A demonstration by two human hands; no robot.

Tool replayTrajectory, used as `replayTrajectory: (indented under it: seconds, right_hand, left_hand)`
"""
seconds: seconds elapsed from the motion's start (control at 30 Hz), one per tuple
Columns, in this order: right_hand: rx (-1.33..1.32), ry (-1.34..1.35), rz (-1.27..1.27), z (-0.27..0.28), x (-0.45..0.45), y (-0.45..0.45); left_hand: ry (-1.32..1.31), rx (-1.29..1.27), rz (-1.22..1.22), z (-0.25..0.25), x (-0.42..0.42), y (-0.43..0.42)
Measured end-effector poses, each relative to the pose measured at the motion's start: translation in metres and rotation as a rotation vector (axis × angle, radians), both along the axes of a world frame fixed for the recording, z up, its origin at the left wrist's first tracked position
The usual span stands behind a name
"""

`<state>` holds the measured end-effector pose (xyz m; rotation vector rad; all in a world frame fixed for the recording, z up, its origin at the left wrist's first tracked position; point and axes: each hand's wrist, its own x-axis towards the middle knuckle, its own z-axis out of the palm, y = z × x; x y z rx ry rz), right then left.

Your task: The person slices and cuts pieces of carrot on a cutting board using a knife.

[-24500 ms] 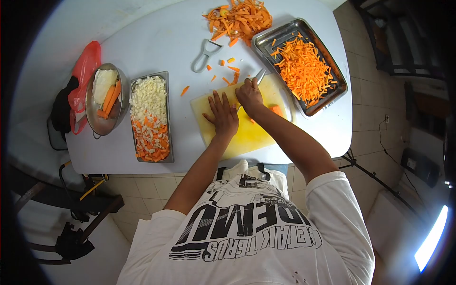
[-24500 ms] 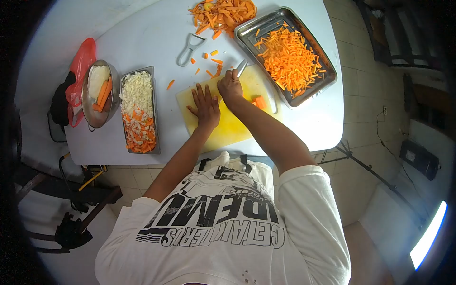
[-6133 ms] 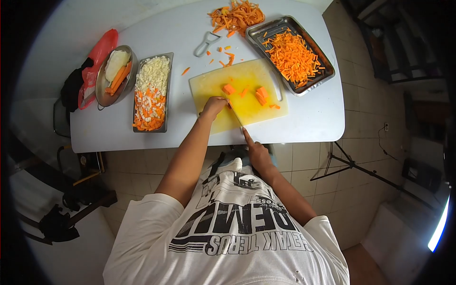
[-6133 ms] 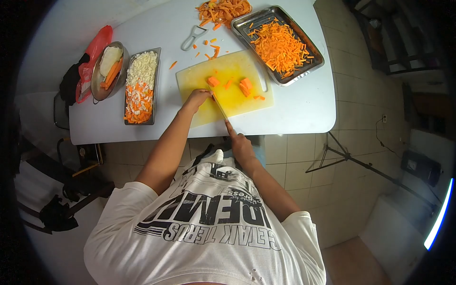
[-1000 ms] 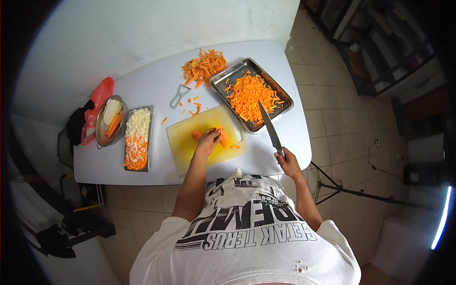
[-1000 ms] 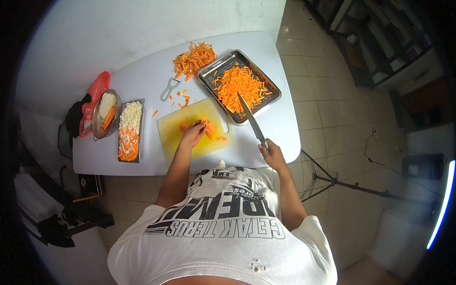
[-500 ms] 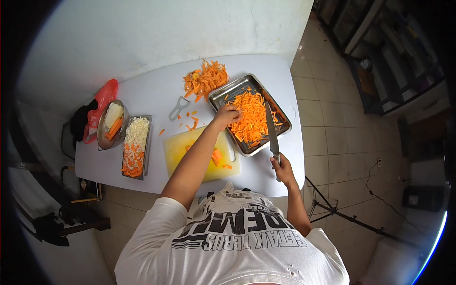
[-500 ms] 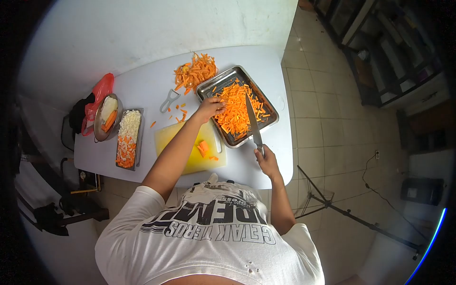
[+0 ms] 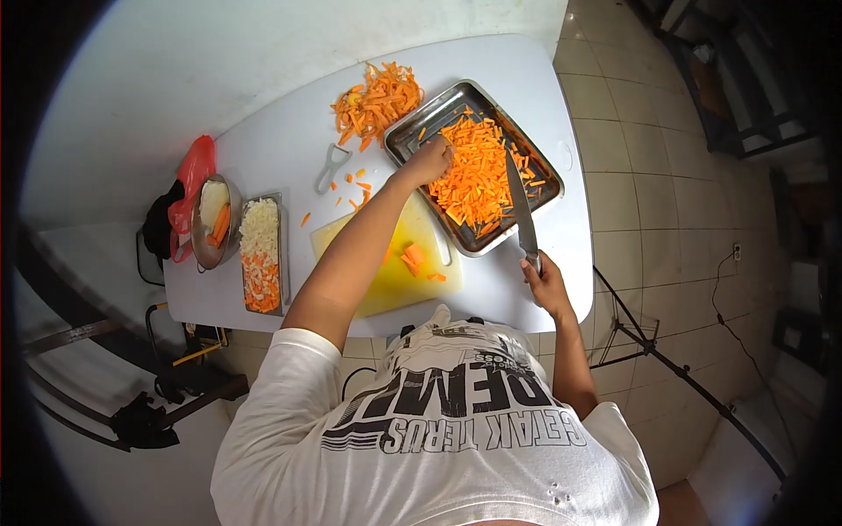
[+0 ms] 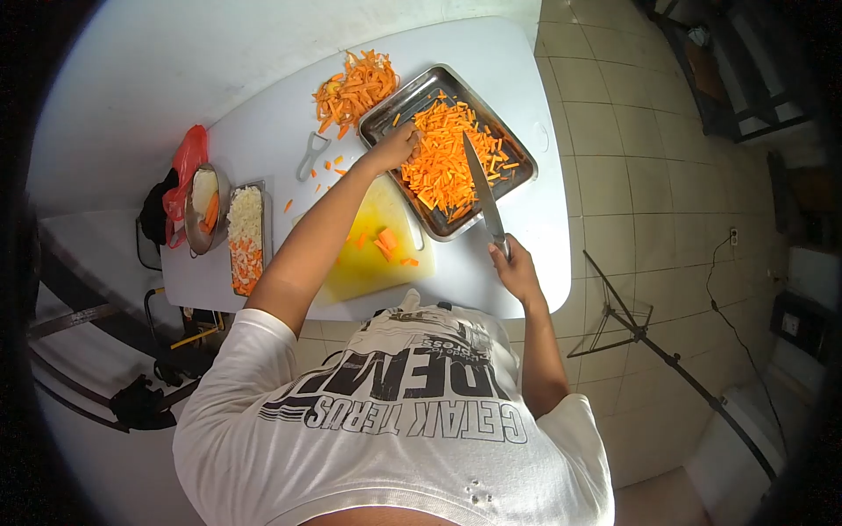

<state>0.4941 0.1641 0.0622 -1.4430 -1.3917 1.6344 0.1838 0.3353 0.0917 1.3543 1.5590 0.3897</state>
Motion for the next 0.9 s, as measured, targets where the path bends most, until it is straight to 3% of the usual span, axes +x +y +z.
replayTrajectory:
  seconds: [0.13,0.33,0.4,0.47,0.6,0.73,0.83,0.9]
  right_hand:
    - [-0.020,0.043,-0.044,0.011,-0.010,0.013]
    - [0.174,0.032,-0.236,0.050,-0.052,0.073]
    - [0.190,-0.040,-0.200,0.060,-0.064,0.100]
    - [0.164,0.103,-0.126,0.050,-0.075,0.122]
    - [0.051,0.146,0.015,0.049,-0.084,0.140]
    - [-0.005,0.176,0.054,0.049,-0.093,0.140]
    - [-0.138,0.369,0.050,0.049,-0.095,0.140]
    - [-0.071,0.289,0.076,0.040,-0.100,0.142]
  left_hand:
    - [-0.031,-0.067,-0.063,0.014,0.009,-0.004]
    - [-0.444,-0.197,0.146,0.025,0.024,-0.030]
    - [-0.558,-0.224,0.117,0.031,0.027,-0.039]
    - [-0.634,-0.239,0.100,0.033,0.025,-0.045]
    - [-0.612,-0.247,0.133,0.038,0.021,-0.054]
    - [-0.658,-0.156,0.322,0.036,0.023,-0.062]
    - [-0.593,-0.133,0.261,0.033,0.019,-0.062]
    - [-0.519,-0.097,0.248,0.033,0.020,-0.062]
